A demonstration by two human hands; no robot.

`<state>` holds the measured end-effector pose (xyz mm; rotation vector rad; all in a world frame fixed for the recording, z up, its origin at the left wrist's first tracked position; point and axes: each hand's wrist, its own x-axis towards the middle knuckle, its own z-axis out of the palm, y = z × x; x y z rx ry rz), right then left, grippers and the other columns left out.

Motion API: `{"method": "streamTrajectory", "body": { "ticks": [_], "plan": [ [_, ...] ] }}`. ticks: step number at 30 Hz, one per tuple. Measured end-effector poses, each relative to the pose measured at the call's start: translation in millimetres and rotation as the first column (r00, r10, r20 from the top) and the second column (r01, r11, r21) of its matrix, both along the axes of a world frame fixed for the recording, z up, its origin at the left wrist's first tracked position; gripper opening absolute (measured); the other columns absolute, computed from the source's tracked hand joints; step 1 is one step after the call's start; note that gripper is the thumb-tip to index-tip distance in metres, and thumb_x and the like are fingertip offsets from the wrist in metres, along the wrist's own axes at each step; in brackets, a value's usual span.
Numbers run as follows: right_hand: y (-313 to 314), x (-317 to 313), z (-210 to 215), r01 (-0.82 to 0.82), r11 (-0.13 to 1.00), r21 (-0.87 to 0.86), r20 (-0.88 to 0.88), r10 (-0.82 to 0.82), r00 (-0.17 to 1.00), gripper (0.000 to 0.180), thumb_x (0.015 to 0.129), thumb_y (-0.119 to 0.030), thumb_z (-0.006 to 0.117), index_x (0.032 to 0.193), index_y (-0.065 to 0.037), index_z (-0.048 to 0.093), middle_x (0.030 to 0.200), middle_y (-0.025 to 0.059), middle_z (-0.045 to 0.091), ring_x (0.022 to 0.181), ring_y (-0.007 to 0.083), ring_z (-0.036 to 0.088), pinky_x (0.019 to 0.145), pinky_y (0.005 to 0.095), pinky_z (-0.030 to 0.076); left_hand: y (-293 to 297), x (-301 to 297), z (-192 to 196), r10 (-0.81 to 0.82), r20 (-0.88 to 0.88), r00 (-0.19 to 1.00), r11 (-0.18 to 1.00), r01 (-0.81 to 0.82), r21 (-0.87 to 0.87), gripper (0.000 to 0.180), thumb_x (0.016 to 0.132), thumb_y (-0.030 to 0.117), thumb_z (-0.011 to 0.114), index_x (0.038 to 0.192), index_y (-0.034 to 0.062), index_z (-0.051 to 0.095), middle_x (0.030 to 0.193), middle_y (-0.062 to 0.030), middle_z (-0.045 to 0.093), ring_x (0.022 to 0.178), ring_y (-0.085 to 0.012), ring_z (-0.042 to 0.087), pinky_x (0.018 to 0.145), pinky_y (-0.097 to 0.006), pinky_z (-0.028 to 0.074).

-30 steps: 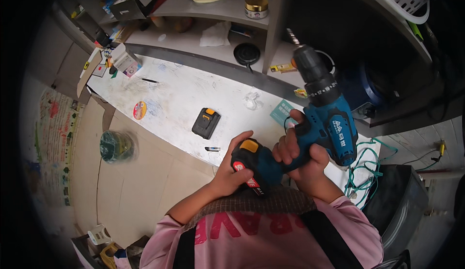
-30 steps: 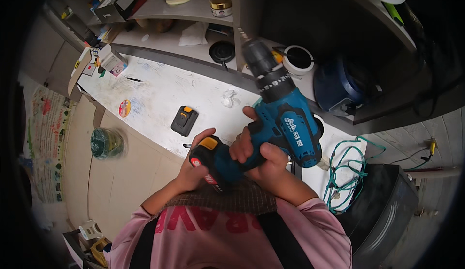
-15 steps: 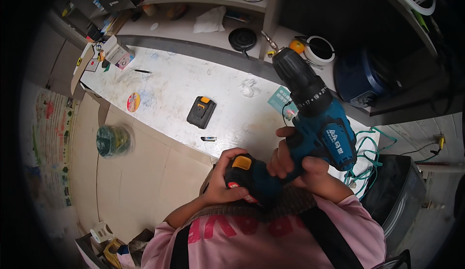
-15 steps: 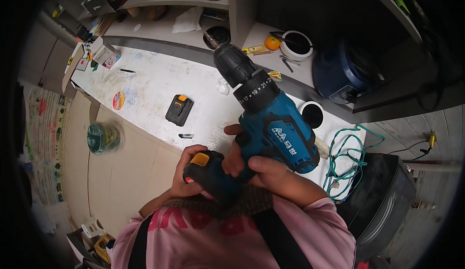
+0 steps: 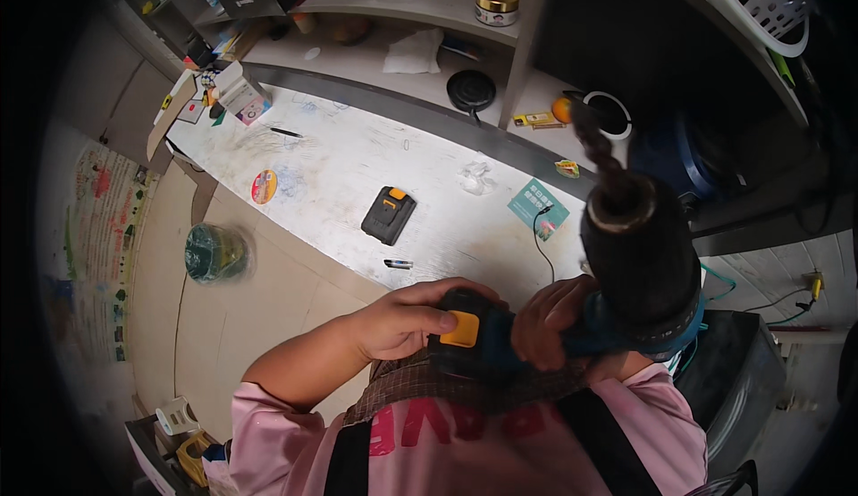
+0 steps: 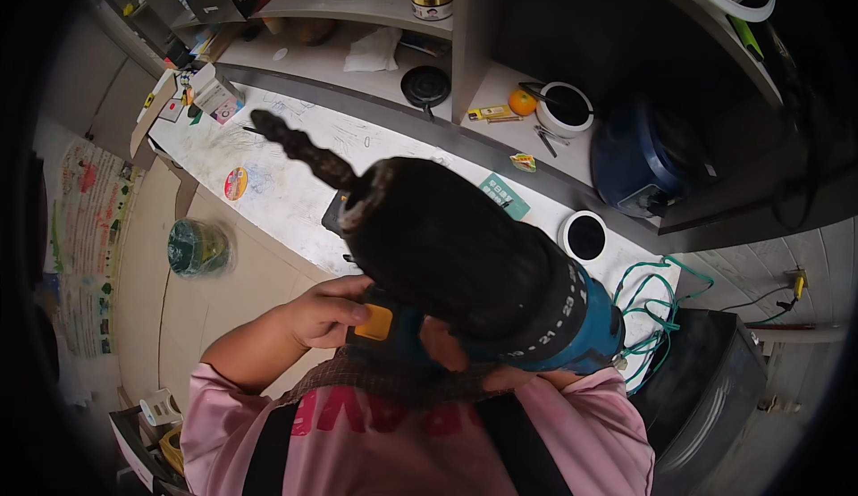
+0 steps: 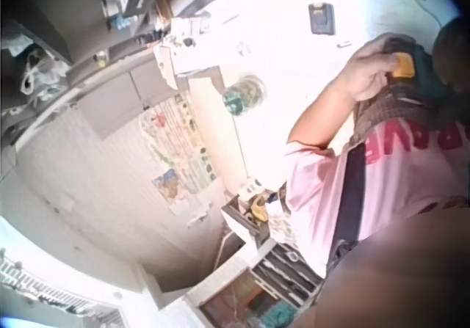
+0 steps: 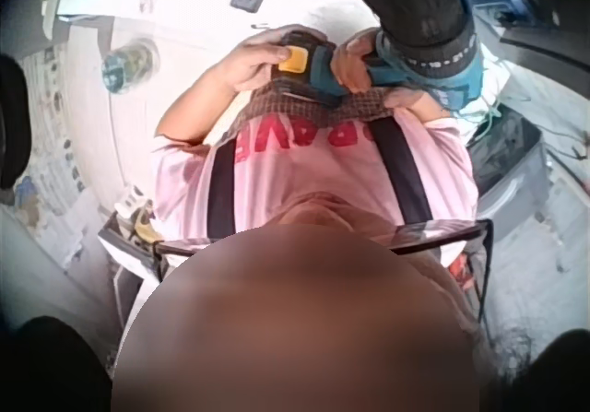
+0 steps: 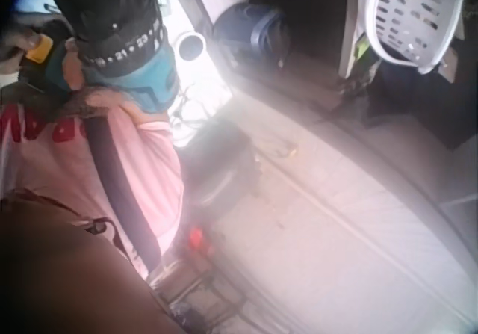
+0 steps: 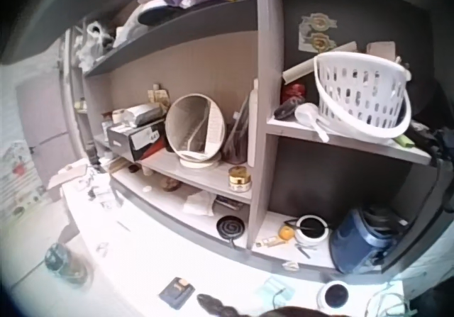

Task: The person attaches a battery pack to a cordless drill, secures it, and then plugs a charger into a power strip. The person handles the drill and battery multiple times to ensure proper connection.

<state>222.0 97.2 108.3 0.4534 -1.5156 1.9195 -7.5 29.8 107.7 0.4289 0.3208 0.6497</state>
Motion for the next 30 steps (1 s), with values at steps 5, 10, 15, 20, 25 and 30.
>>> {"method": "streamTrajectory", "body": {
  "ticks": [5, 10, 15, 20, 25, 30],
  "plan": [
    [4.7, 15.6, -55.2, 0.214, 0.643, 0.736, 0.33, -0.616, 0.716, 0.056, 0.073, -0.025, 0.073, 0.121, -0.009, 0.052, 0.079, 0.0028, 0.063, 0.076, 0.0217, 0.062, 0.072, 0.0358, 0.049, 13.4, -19.6, -32.5, 0.119, -0.212, 0.97, 0.971, -0.158, -0.18, 0.037, 0.088, 0.001, 0.053, 0.124, -0.0008, 0.045, 0.116, -0.0143, 0.056, 0.104, -0.0245, 0.059, 0.088, -0.037, 0.051],
    [15.6, -14.0, -16.5, 0.185, 0.77, 0.611, 0.353, -0.474, 0.806, 0.023, 0.072, -0.023, 0.068, 0.088, -0.012, 0.057, 0.08, 0.0002, 0.06, 0.074, 0.0182, 0.058, 0.069, 0.031, 0.046, 13.4, -31.2, -49.4, 0.037, -0.214, 0.976, 0.994, -0.057, -0.089, 0.037, 0.086, -0.002, 0.057, 0.122, 0.0056, 0.051, 0.115, -0.0103, 0.058, 0.102, -0.0203, 0.06, 0.083, -0.035, 0.053],
    [12.6, -18.8, -39.9, -0.038, 0.88, 0.474, 0.382, -0.166, 0.909, 0.028, 0.076, -0.021, 0.067, 0.101, -0.01, 0.06, 0.091, 0.004, 0.062, 0.086, 0.0182, 0.059, 0.078, 0.0303, 0.047, -7.7, -29.3, -60.8, -0.065, -0.339, 0.938, 0.983, 0.001, -0.185, 0.037, 0.085, 0.0, 0.059, 0.12, 0.0098, 0.054, 0.114, -0.0038, 0.06, 0.103, -0.0136, 0.058, 0.082, -0.029, 0.05],
    [-0.4, -21.7, -23.3, 0.168, 0.779, 0.604, 0.313, -0.426, 0.849, 0.029, 0.076, -0.027, 0.07, 0.098, -0.009, 0.063, 0.093, 0.0053, 0.065, 0.087, 0.0262, 0.063, 0.079, 0.035, 0.048, -12.7, -27.1, -55.5, 0.038, -0.173, 0.984, 0.999, -0.043, -0.03, 0.041, 0.085, 0.005, 0.06, 0.125, 0.0085, 0.05, 0.12, -0.0088, 0.056, 0.108, -0.02, 0.057, 0.091, -0.036, 0.047],
    [-3.8, -21.7, -17.8, -0.031, 0.962, 0.271, 0.533, -0.124, 0.837, 0.046, 0.075, -0.023, 0.072, 0.115, -0.005, 0.057, 0.1, 0.0114, 0.064, 0.091, 0.0258, 0.063, 0.081, 0.0349, 0.049, -11.6, -16.1, -95.4, -0.038, 0.104, 0.994, 0.995, 0.047, -0.089, 0.043, 0.086, 0.011, 0.06, 0.125, -0.001, 0.045, 0.117, -0.0139, 0.056, 0.105, -0.02, 0.058, 0.091, -0.033, 0.048],
    [-5.6, -20.4, -5.0, -0.193, 0.968, -0.159, 0.585, 0.25, 0.771, 0.049, 0.077, -0.021, 0.069, 0.121, -0.006, 0.052, 0.095, 0.0094, 0.063, 0.083, 0.0222, 0.065, 0.074, 0.0326, 0.051, -16.4, -13.2, -38.1, -0.025, -0.485, 0.874, 0.997, 0.055, 0.048, 0.048, 0.086, 0.009, 0.061, 0.129, 0.0005, 0.041, 0.112, -0.0103, 0.059, 0.097, -0.0162, 0.06, 0.086, -0.027, 0.049]
  ]
}}
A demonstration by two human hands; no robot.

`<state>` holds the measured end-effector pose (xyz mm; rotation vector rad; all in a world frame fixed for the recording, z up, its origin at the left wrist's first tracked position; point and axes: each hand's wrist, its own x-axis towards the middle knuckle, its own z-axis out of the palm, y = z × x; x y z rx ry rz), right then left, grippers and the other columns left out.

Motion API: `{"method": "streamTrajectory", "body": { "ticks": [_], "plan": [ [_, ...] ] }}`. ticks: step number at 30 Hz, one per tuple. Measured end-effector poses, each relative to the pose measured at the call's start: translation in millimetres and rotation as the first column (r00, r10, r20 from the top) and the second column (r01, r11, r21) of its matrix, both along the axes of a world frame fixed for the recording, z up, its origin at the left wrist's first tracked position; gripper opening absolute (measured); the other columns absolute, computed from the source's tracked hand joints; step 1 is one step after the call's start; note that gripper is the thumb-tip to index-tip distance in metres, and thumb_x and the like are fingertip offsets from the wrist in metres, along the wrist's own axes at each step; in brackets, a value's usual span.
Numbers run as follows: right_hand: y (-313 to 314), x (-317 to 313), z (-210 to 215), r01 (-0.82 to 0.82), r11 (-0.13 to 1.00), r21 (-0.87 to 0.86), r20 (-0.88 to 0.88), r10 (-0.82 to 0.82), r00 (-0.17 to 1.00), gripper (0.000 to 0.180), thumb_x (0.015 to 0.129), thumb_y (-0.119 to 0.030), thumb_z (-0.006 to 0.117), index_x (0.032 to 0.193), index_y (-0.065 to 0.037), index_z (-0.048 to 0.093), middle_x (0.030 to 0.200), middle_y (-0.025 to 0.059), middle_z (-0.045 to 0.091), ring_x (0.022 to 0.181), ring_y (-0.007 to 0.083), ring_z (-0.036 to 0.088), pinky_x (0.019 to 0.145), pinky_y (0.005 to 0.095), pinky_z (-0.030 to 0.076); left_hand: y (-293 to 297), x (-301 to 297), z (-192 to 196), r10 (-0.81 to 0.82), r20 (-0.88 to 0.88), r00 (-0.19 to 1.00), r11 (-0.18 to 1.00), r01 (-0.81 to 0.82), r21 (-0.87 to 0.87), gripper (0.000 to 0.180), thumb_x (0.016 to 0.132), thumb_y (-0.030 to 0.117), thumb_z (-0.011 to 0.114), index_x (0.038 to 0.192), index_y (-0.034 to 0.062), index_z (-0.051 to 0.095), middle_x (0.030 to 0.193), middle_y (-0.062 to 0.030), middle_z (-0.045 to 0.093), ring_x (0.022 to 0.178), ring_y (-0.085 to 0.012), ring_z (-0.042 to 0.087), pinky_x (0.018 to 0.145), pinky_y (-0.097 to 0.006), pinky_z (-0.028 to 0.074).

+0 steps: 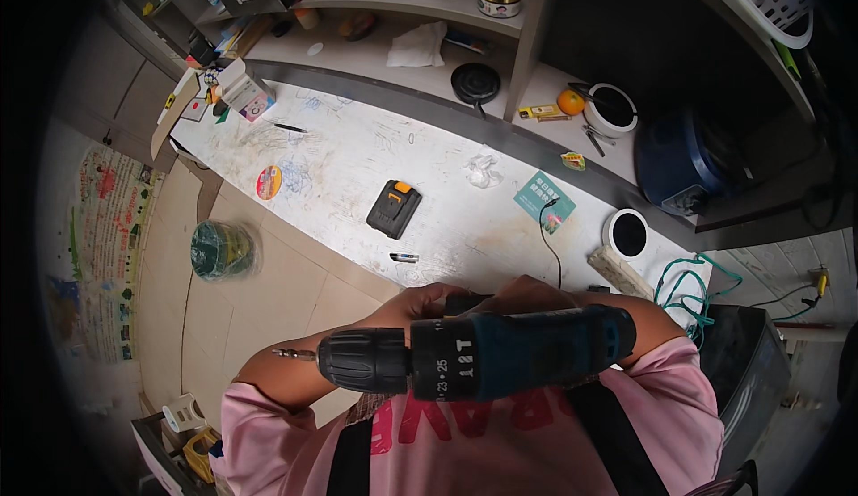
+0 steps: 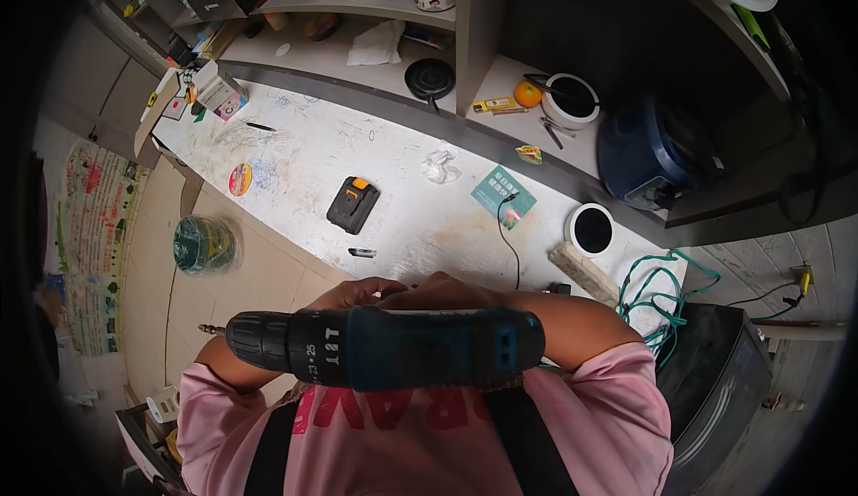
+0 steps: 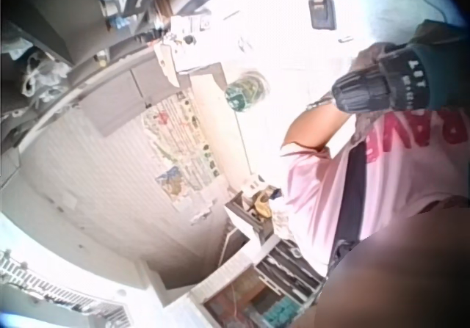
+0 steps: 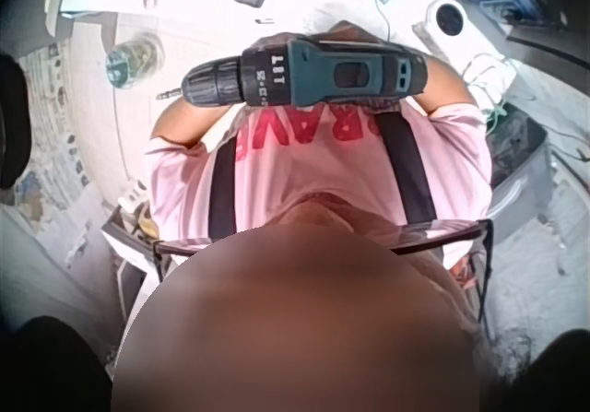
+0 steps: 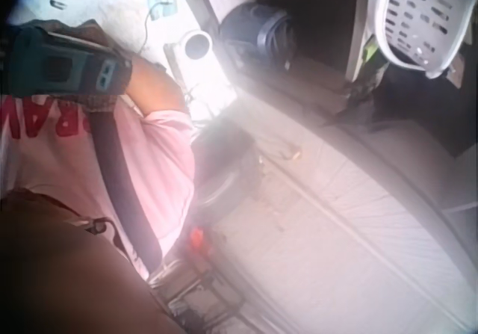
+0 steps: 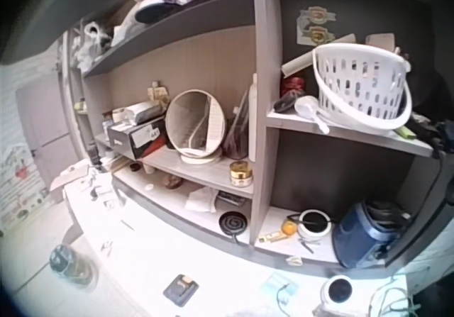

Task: The person attaches a battery pack to a cordless drill, secures it, and then plugs a charger into a power strip. The person handles the drill and battery multiple times to ensure proper connection.

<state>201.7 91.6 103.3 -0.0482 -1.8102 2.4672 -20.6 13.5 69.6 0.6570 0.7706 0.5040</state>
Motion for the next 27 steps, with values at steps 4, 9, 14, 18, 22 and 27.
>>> {"method": "streamTrajectory", "body": {
  "ticks": [4, 9, 14, 18, 22, 27],
  "plan": [
    [-2.3, 2.9, 8.1, -0.023, 0.999, -0.032, -0.026, 0.022, 0.999, 0.051, 0.078, -0.021, 0.069, 0.122, -0.006, 0.051, 0.096, 0.0096, 0.063, 0.084, 0.0223, 0.064, 0.074, 0.0325, 0.051, -3.0, 1.9, -11.9, 0.062, 0.04, 0.997, 0.996, -0.059, -0.074, 0.05, 0.085, 0.01, 0.062, 0.129, 0.0, 0.041, 0.115, -0.0108, 0.057, 0.103, -0.0173, 0.058, 0.091, -0.027, 0.046],
    [1.3, 3.2, 10.9, -0.05, 0.999, -0.017, -0.03, 0.049, 0.998, 0.053, 0.078, -0.021, 0.069, 0.124, -0.006, 0.049, 0.098, 0.0097, 0.063, 0.084, 0.0225, 0.064, 0.075, 0.0324, 0.051, -7.2, 15.8, -20.8, 0.142, 0.124, 0.982, 0.963, -0.108, -0.246, 0.05, 0.084, 0.014, 0.064, 0.127, -0.0011, 0.043, 0.113, -0.0089, 0.057, 0.103, -0.0157, 0.056, 0.092, -0.027, 0.045],
    [3.9, 6.6, 11.8, -0.016, 0.999, 0.03, -0.03, 0.017, 0.999, 0.054, 0.078, -0.021, 0.069, 0.126, -0.006, 0.048, 0.099, 0.0098, 0.063, 0.085, 0.0226, 0.064, 0.076, 0.0324, 0.051, -10.2, 30.4, -17.0, 0.136, 0.165, 0.977, 0.965, -0.093, -0.246, 0.049, 0.084, 0.013, 0.064, 0.126, -0.0018, 0.044, 0.113, -0.0096, 0.057, 0.103, -0.0165, 0.056, 0.092, -0.028, 0.045],
    [-0.4, 4.0, 4.8, 0.031, 0.996, -0.088, -0.018, -0.033, 0.999, 0.056, 0.078, -0.021, 0.069, 0.127, -0.006, 0.047, 0.1, 0.01, 0.063, 0.085, 0.0227, 0.064, 0.076, 0.0323, 0.051, -12.9, 30.0, -20.4, 0.109, 0.179, 0.978, 0.97, -0.065, -0.235, 0.048, 0.084, 0.013, 0.063, 0.126, -0.0024, 0.044, 0.114, -0.0102, 0.057, 0.104, -0.0172, 0.056, 0.092, -0.028, 0.044],
    [-6.2, -6.0, 4.3, 0.021, 0.957, -0.29, -0.03, -0.031, 0.999, 0.057, 0.078, -0.021, 0.069, 0.128, -0.006, 0.046, 0.102, 0.0101, 0.063, 0.086, 0.0228, 0.064, 0.077, 0.0322, 0.051, -12.4, 12.7, -11.8, 0.084, 0.159, 0.984, 0.982, -0.055, -0.181, 0.047, 0.084, 0.012, 0.063, 0.125, -0.0029, 0.045, 0.114, -0.0107, 0.057, 0.104, -0.0179, 0.056, 0.093, -0.029, 0.044],
    [-11.3, -6.7, 8.2, -0.04, 0.903, -0.429, -0.058, 0.016, 0.998, 0.059, 0.078, -0.021, 0.069, 0.13, -0.006, 0.044, 0.103, 0.0102, 0.062, 0.087, 0.023, 0.064, 0.078, 0.0322, 0.051, -4.3, 1.9, 8.3, -0.033, 0.084, 0.996, 0.998, 0.037, -0.056, 0.047, 0.084, 0.012, 0.062, 0.124, -0.0036, 0.045, 0.114, -0.0114, 0.057, 0.105, -0.0187, 0.056, 0.093, -0.029, 0.044]
  ]
}}
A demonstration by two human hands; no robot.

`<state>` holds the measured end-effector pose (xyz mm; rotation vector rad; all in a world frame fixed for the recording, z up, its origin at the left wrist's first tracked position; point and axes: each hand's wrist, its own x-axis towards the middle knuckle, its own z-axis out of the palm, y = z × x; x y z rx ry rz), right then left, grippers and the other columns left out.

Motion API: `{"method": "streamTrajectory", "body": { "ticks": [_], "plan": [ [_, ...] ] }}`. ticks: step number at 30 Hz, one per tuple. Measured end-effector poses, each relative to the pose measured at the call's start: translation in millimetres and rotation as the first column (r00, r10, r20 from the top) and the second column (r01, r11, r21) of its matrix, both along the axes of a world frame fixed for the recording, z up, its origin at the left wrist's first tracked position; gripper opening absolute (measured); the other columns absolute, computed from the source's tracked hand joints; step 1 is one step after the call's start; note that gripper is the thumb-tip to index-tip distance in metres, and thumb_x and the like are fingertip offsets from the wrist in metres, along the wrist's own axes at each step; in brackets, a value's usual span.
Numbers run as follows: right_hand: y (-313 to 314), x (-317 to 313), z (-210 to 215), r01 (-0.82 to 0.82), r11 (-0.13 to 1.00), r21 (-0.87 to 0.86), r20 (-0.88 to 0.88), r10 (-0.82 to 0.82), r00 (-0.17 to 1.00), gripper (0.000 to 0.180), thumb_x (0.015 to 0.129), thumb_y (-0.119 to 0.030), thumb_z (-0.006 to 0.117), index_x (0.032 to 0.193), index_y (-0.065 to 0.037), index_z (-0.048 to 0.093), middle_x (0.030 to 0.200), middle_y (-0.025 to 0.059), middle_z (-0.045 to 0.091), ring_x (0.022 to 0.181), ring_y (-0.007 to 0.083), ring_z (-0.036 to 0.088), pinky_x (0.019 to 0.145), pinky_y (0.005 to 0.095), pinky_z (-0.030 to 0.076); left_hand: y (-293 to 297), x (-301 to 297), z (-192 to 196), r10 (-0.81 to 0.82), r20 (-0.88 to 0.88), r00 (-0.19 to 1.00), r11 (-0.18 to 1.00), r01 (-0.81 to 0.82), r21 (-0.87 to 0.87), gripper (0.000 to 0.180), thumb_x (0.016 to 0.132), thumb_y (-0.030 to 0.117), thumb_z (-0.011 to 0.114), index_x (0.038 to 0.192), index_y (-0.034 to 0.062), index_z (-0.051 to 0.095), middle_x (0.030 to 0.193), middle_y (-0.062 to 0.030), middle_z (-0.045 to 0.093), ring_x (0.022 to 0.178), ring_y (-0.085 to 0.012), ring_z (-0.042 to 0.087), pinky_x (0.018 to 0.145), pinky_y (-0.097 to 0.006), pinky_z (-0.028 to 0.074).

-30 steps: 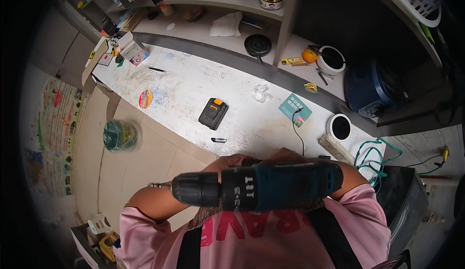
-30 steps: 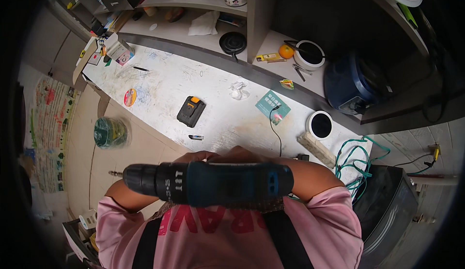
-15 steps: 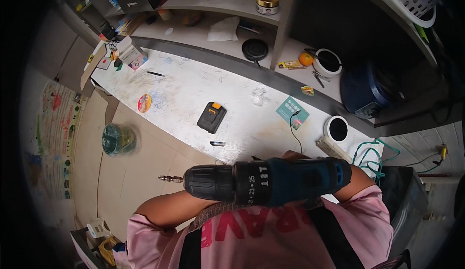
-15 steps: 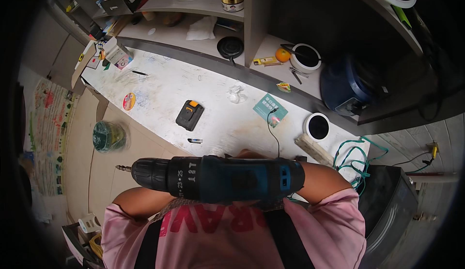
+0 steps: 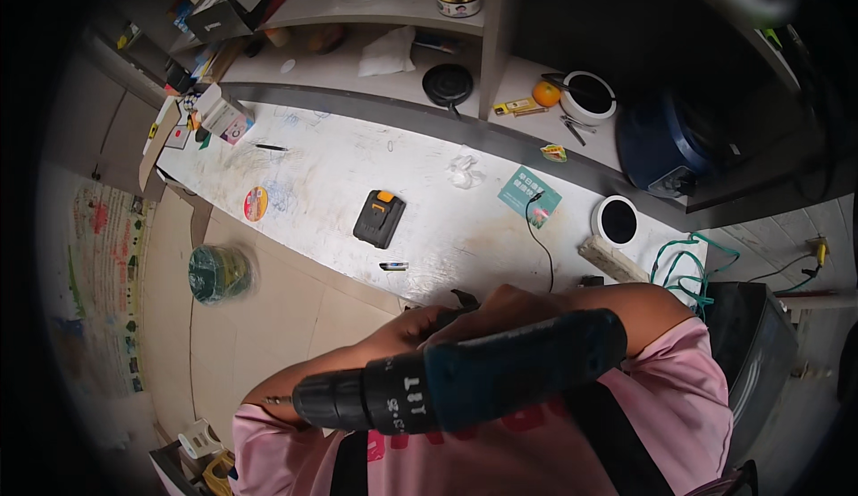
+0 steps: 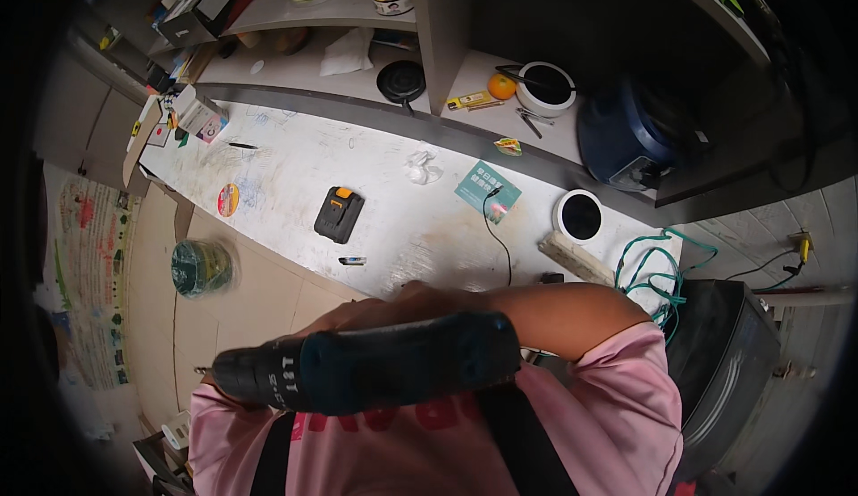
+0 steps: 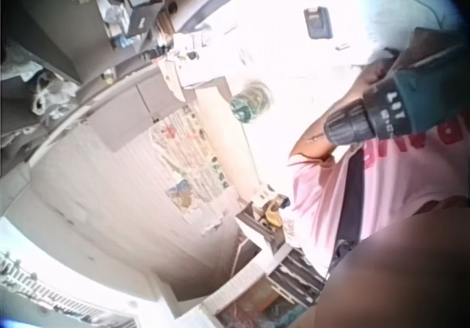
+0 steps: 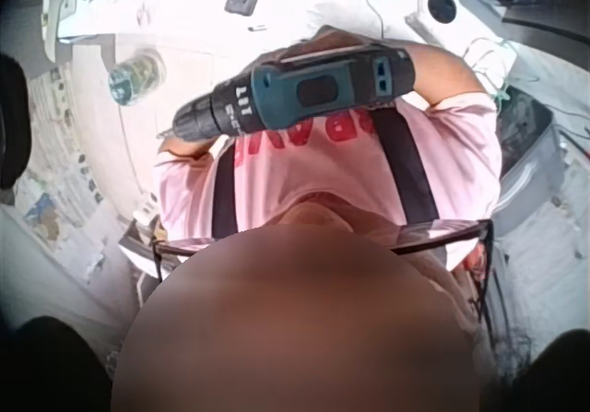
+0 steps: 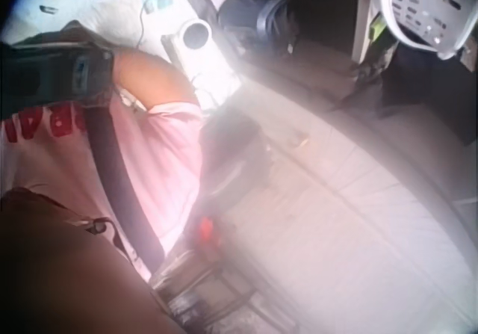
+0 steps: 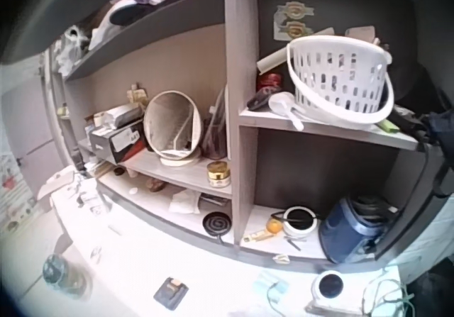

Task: The person attaches a battery pack to a cordless drill, secures it, and then plugs a charger into a power strip. The person handles the drill and battery multiple times to ensure proper connection.

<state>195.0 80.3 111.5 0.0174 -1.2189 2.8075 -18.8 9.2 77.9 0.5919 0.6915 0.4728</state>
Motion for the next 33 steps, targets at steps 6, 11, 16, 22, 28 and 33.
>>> {"method": "streamTrajectory", "body": {
  "ticks": [6, 11, 16, 22, 28, 33],
  "plan": [
    [5.2, 8.4, 2.0, -0.048, 0.987, 0.156, 0.005, 0.047, 0.999, 0.062, 0.078, -0.021, 0.069, 0.132, -0.006, 0.042, 0.105, 0.0104, 0.062, 0.087, 0.0232, 0.064, 0.079, 0.0321, 0.051, -34.8, 11.9, -21.0, 0.223, 0.098, 0.97, 0.967, -0.207, -0.149, 0.046, 0.084, 0.011, 0.062, 0.124, -0.0044, 0.046, 0.115, -0.0123, 0.057, 0.106, -0.0197, 0.056, 0.094, -0.03, 0.044],
    [24.1, 73.6, -11.5, 0.148, 0.49, 0.859, 0.034, -0.343, 0.939, 0.066, 0.078, -0.018, 0.069, 0.135, -0.006, 0.039, 0.118, 0.0117, 0.057, 0.093, 0.0255, 0.063, 0.083, 0.0325, 0.049, -29.6, -20.9, -3.6, 0.267, -0.031, 0.963, 0.954, -0.269, -0.135, 0.045, 0.083, 0.009, 0.062, 0.123, -0.0053, 0.045, 0.116, -0.0124, 0.056, 0.107, -0.0207, 0.055, 0.094, -0.031, 0.043],
    [23.8, 81.8, -26.1, 0.641, 0.457, 0.616, -0.12, -0.75, 0.65, 0.049, 0.076, -0.015, 0.073, 0.118, 0.0, 0.051, 0.094, 0.0082, 0.061, 0.082, 0.0192, 0.06, 0.073, 0.0297, 0.049, -22.2, -21.8, -33.5, 0.309, 0.068, 0.949, 0.949, -0.303, -0.082, 0.049, 0.084, 0.008, 0.062, 0.126, -0.0029, 0.041, 0.118, -0.0105, 0.055, 0.109, -0.0191, 0.054, 0.093, -0.029, 0.042],
    [47.9, 88.5, -34.9, 0.577, 0.233, 0.783, 0.103, -0.963, 0.249, 0.028, 0.074, -0.005, 0.065, 0.099, -0.002, 0.054, 0.076, 0.0049, 0.055, 0.064, 0.0132, 0.053, 0.059, 0.0259, 0.044, -22.3, -15.7, -40.0, 0.57, 0.291, 0.768, 0.8, -0.6, 0.018, 0.061, 0.084, 0.004, 0.059, 0.136, 0.0015, 0.028, 0.128, -0.0119, 0.048, 0.115, -0.0214, 0.05, 0.097, -0.035, 0.041],
    [67.3, 92.2, -56.5, 0.112, 0.092, 0.989, 0.076, -0.988, 0.135, 0.049, 0.065, -0.015, 0.076, 0.107, -0.003, 0.056, 0.075, 0.0108, 0.063, 0.064, 0.0201, 0.061, 0.063, 0.0333, 0.049, -14.3, -16.9, -46.3, 0.585, 0.399, 0.706, 0.745, -0.663, 0.08, 0.066, 0.082, 0.005, 0.059, 0.138, 0.0007, 0.025, 0.133, -0.0172, 0.042, 0.121, -0.0299, 0.046, 0.098, -0.043, 0.041],
    [80.6, 88.2, -51.8, -0.408, -0.01, 0.913, 0.089, -0.97, 0.225, 0.085, 0.058, -0.017, 0.074, 0.134, -0.009, 0.037, 0.087, 0.0208, 0.063, 0.077, 0.0379, 0.062, 0.071, 0.0426, 0.05, -23.1, -21.8, -45.0, 0.618, 0.415, 0.668, 0.71, -0.701, 0.068, 0.069, 0.081, 0.02, 0.061, 0.136, -0.0029, 0.025, 0.124, -0.0304, 0.045, 0.105, -0.0474, 0.053, 0.079, -0.051, 0.054]
  ]
}}
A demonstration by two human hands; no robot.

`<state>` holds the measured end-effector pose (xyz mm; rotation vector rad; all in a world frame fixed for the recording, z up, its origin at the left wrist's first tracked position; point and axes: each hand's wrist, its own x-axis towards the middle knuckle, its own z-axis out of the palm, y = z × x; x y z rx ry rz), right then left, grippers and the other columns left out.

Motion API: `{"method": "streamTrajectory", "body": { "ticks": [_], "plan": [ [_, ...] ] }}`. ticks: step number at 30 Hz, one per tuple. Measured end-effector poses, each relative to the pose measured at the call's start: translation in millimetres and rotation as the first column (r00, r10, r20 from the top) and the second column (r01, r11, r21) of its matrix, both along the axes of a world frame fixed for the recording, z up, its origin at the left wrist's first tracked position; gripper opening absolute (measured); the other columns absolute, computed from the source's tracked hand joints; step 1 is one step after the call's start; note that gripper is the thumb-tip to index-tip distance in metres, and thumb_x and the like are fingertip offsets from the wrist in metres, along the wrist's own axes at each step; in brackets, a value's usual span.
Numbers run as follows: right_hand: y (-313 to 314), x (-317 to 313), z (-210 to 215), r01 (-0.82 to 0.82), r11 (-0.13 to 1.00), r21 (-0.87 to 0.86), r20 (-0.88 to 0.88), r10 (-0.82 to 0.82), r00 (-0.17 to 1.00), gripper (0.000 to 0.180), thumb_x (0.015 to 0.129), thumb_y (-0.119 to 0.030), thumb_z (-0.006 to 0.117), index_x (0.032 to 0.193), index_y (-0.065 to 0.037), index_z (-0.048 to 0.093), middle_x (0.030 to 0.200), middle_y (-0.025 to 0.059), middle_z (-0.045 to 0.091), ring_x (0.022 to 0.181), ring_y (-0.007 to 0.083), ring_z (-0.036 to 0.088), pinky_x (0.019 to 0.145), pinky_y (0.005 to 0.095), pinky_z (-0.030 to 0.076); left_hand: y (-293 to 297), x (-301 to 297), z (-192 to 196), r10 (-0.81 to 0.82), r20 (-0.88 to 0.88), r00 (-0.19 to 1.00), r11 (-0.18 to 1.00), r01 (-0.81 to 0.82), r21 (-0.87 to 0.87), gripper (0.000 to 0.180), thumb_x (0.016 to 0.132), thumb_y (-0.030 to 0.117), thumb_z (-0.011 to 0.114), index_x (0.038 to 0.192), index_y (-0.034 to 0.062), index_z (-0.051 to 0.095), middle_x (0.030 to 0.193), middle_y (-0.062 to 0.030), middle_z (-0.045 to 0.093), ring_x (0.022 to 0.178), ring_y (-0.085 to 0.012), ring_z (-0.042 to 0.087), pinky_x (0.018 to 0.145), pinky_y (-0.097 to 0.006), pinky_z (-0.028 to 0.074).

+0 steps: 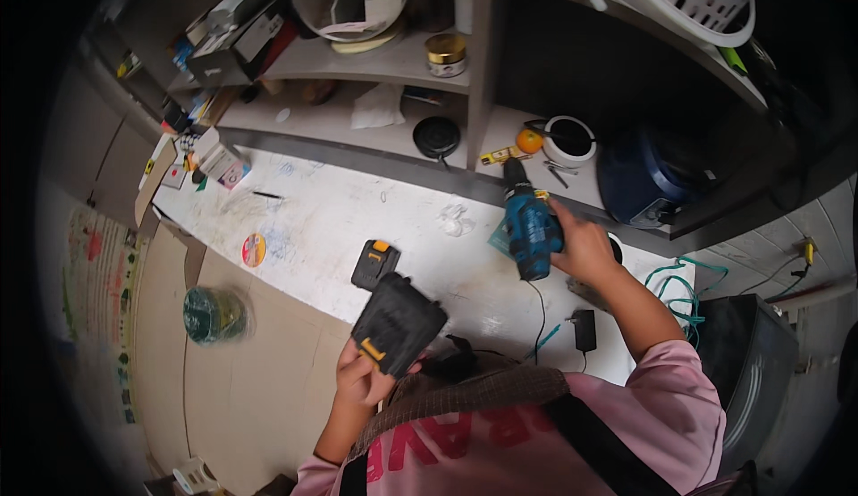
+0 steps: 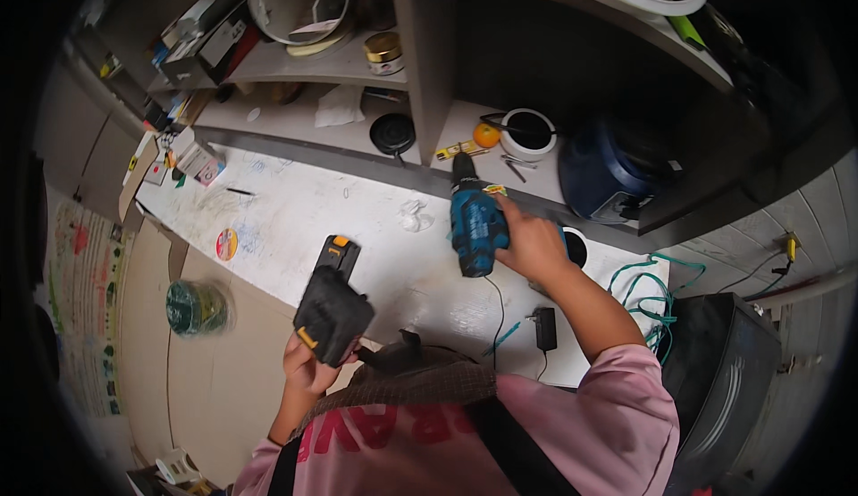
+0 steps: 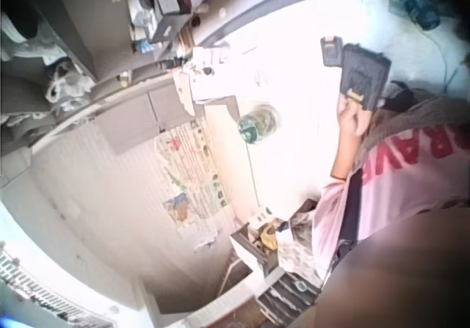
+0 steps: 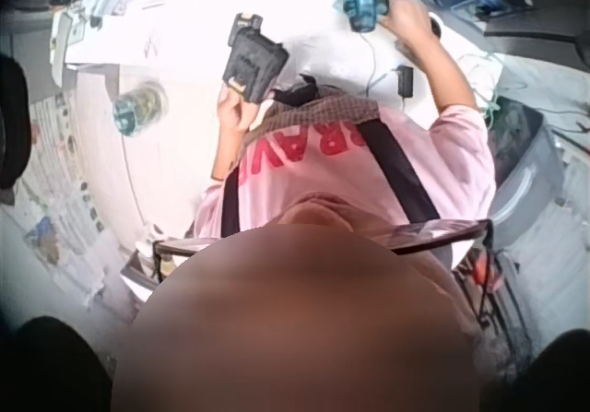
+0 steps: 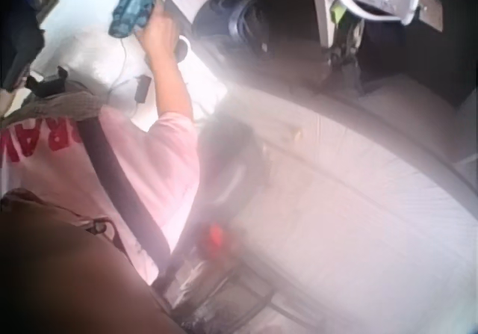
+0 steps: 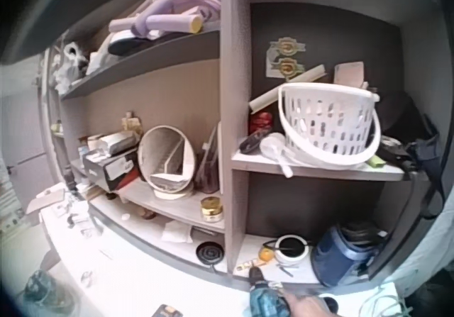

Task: The person attaches a battery pack to a cordless drill, secures it, and then plugs a charger into a power strip. The person handles the drill and battery multiple times to ensure proper connection.

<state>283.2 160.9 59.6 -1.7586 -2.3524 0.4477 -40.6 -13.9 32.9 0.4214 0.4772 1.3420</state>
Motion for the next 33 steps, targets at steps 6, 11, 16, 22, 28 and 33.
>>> {"method": "streamTrajectory", "body": {
  "ticks": [6, 11, 16, 22, 28, 33],
  "plan": [
    [10.3, -6.1, -15.5, -0.045, 0.998, 0.053, 0.104, 0.039, 0.994, 0.081, 0.061, -0.021, 0.074, 0.131, -0.005, 0.039, 0.093, 0.0196, 0.064, 0.074, 0.0351, 0.064, 0.068, 0.0406, 0.053, -10.7, -15.9, -16.7, -0.047, 0.211, 0.976, 0.993, 0.024, 0.112, 0.073, 0.075, 0.024, 0.052, 0.138, -0.0024, 0.025, 0.128, -0.0281, 0.044, 0.102, -0.0476, 0.055, 0.078, -0.052, 0.052],
    [44.5, -10.1, -26.9, 0.041, 0.986, 0.162, 0.063, -0.052, 0.997, 0.076, 0.06, -0.017, 0.072, 0.129, -0.005, 0.042, 0.086, 0.0196, 0.064, 0.076, 0.0345, 0.064, 0.07, 0.04, 0.052, -4.8, -14.7, -9.9, -0.06, 0.257, 0.964, 0.995, 0.039, 0.088, 0.076, 0.072, 0.027, 0.052, 0.137, -0.0029, 0.027, 0.132, -0.0257, 0.04, 0.105, -0.0477, 0.052, 0.081, -0.053, 0.051],
    [78.0, -25.8, -23.8, 0.029, 0.988, 0.151, 0.128, -0.048, 0.991, 0.074, 0.061, -0.019, 0.073, 0.127, -0.005, 0.044, 0.085, 0.0184, 0.064, 0.077, 0.0329, 0.064, 0.07, 0.0392, 0.053, -4.3, -14.0, -4.6, -0.034, 0.266, 0.963, 0.996, 0.011, 0.089, 0.077, 0.07, 0.029, 0.054, 0.137, -0.0011, 0.03, 0.127, -0.0246, 0.046, 0.105, -0.0451, 0.053, 0.081, -0.05, 0.052],
    [108.4, -36.7, -39.8, 0.063, 0.953, 0.296, 0.059, -0.084, 0.995, 0.063, 0.062, -0.022, 0.076, 0.118, -0.004, 0.053, 0.097, 0.0177, 0.062, 0.088, 0.0317, 0.062, 0.077, 0.037, 0.052, -4.5, -12.9, -2.5, 0.0, 0.213, 0.977, 0.991, -0.029, 0.131, 0.076, 0.077, 0.041, 0.052, 0.139, 0.0021, 0.029, 0.132, -0.0235, 0.042, 0.111, -0.0437, 0.051, 0.083, -0.049, 0.052],
    [119.4, -44.9, -55.2, -0.038, 0.869, 0.493, 0.098, -0.012, 0.995, 0.055, 0.062, -0.02, 0.078, 0.11, -0.005, 0.057, 0.103, 0.0127, 0.057, 0.102, 0.0292, 0.053, 0.086, 0.034, 0.046, 2.9, -3.1, 7.4, -0.022, 0.311, 0.95, 0.996, -0.006, 0.089, 0.084, 0.084, 0.069, 0.033, 0.14, 0.0069, 0.03, 0.133, -0.0226, 0.042, 0.117, -0.0424, 0.046, 0.086, -0.051, 0.048],
    [72.6, -30.9, -39.9, 0.018, 0.815, 0.58, -0.216, 0.132, 0.967, 0.043, 0.069, -0.016, 0.073, 0.108, -0.006, 0.058, 0.105, 0.0108, 0.057, 0.1, 0.0294, 0.054, 0.083, 0.0362, 0.046, 2.7, -6.3, 1.3, 0.0, 0.308, 0.952, 1.0, -0.007, 0.022, 0.077, 0.086, 0.064, 0.035, 0.141, 0.0104, 0.03, 0.135, -0.0219, 0.041, 0.121, -0.0428, 0.041, 0.083, -0.052, 0.047]
  ]
}}
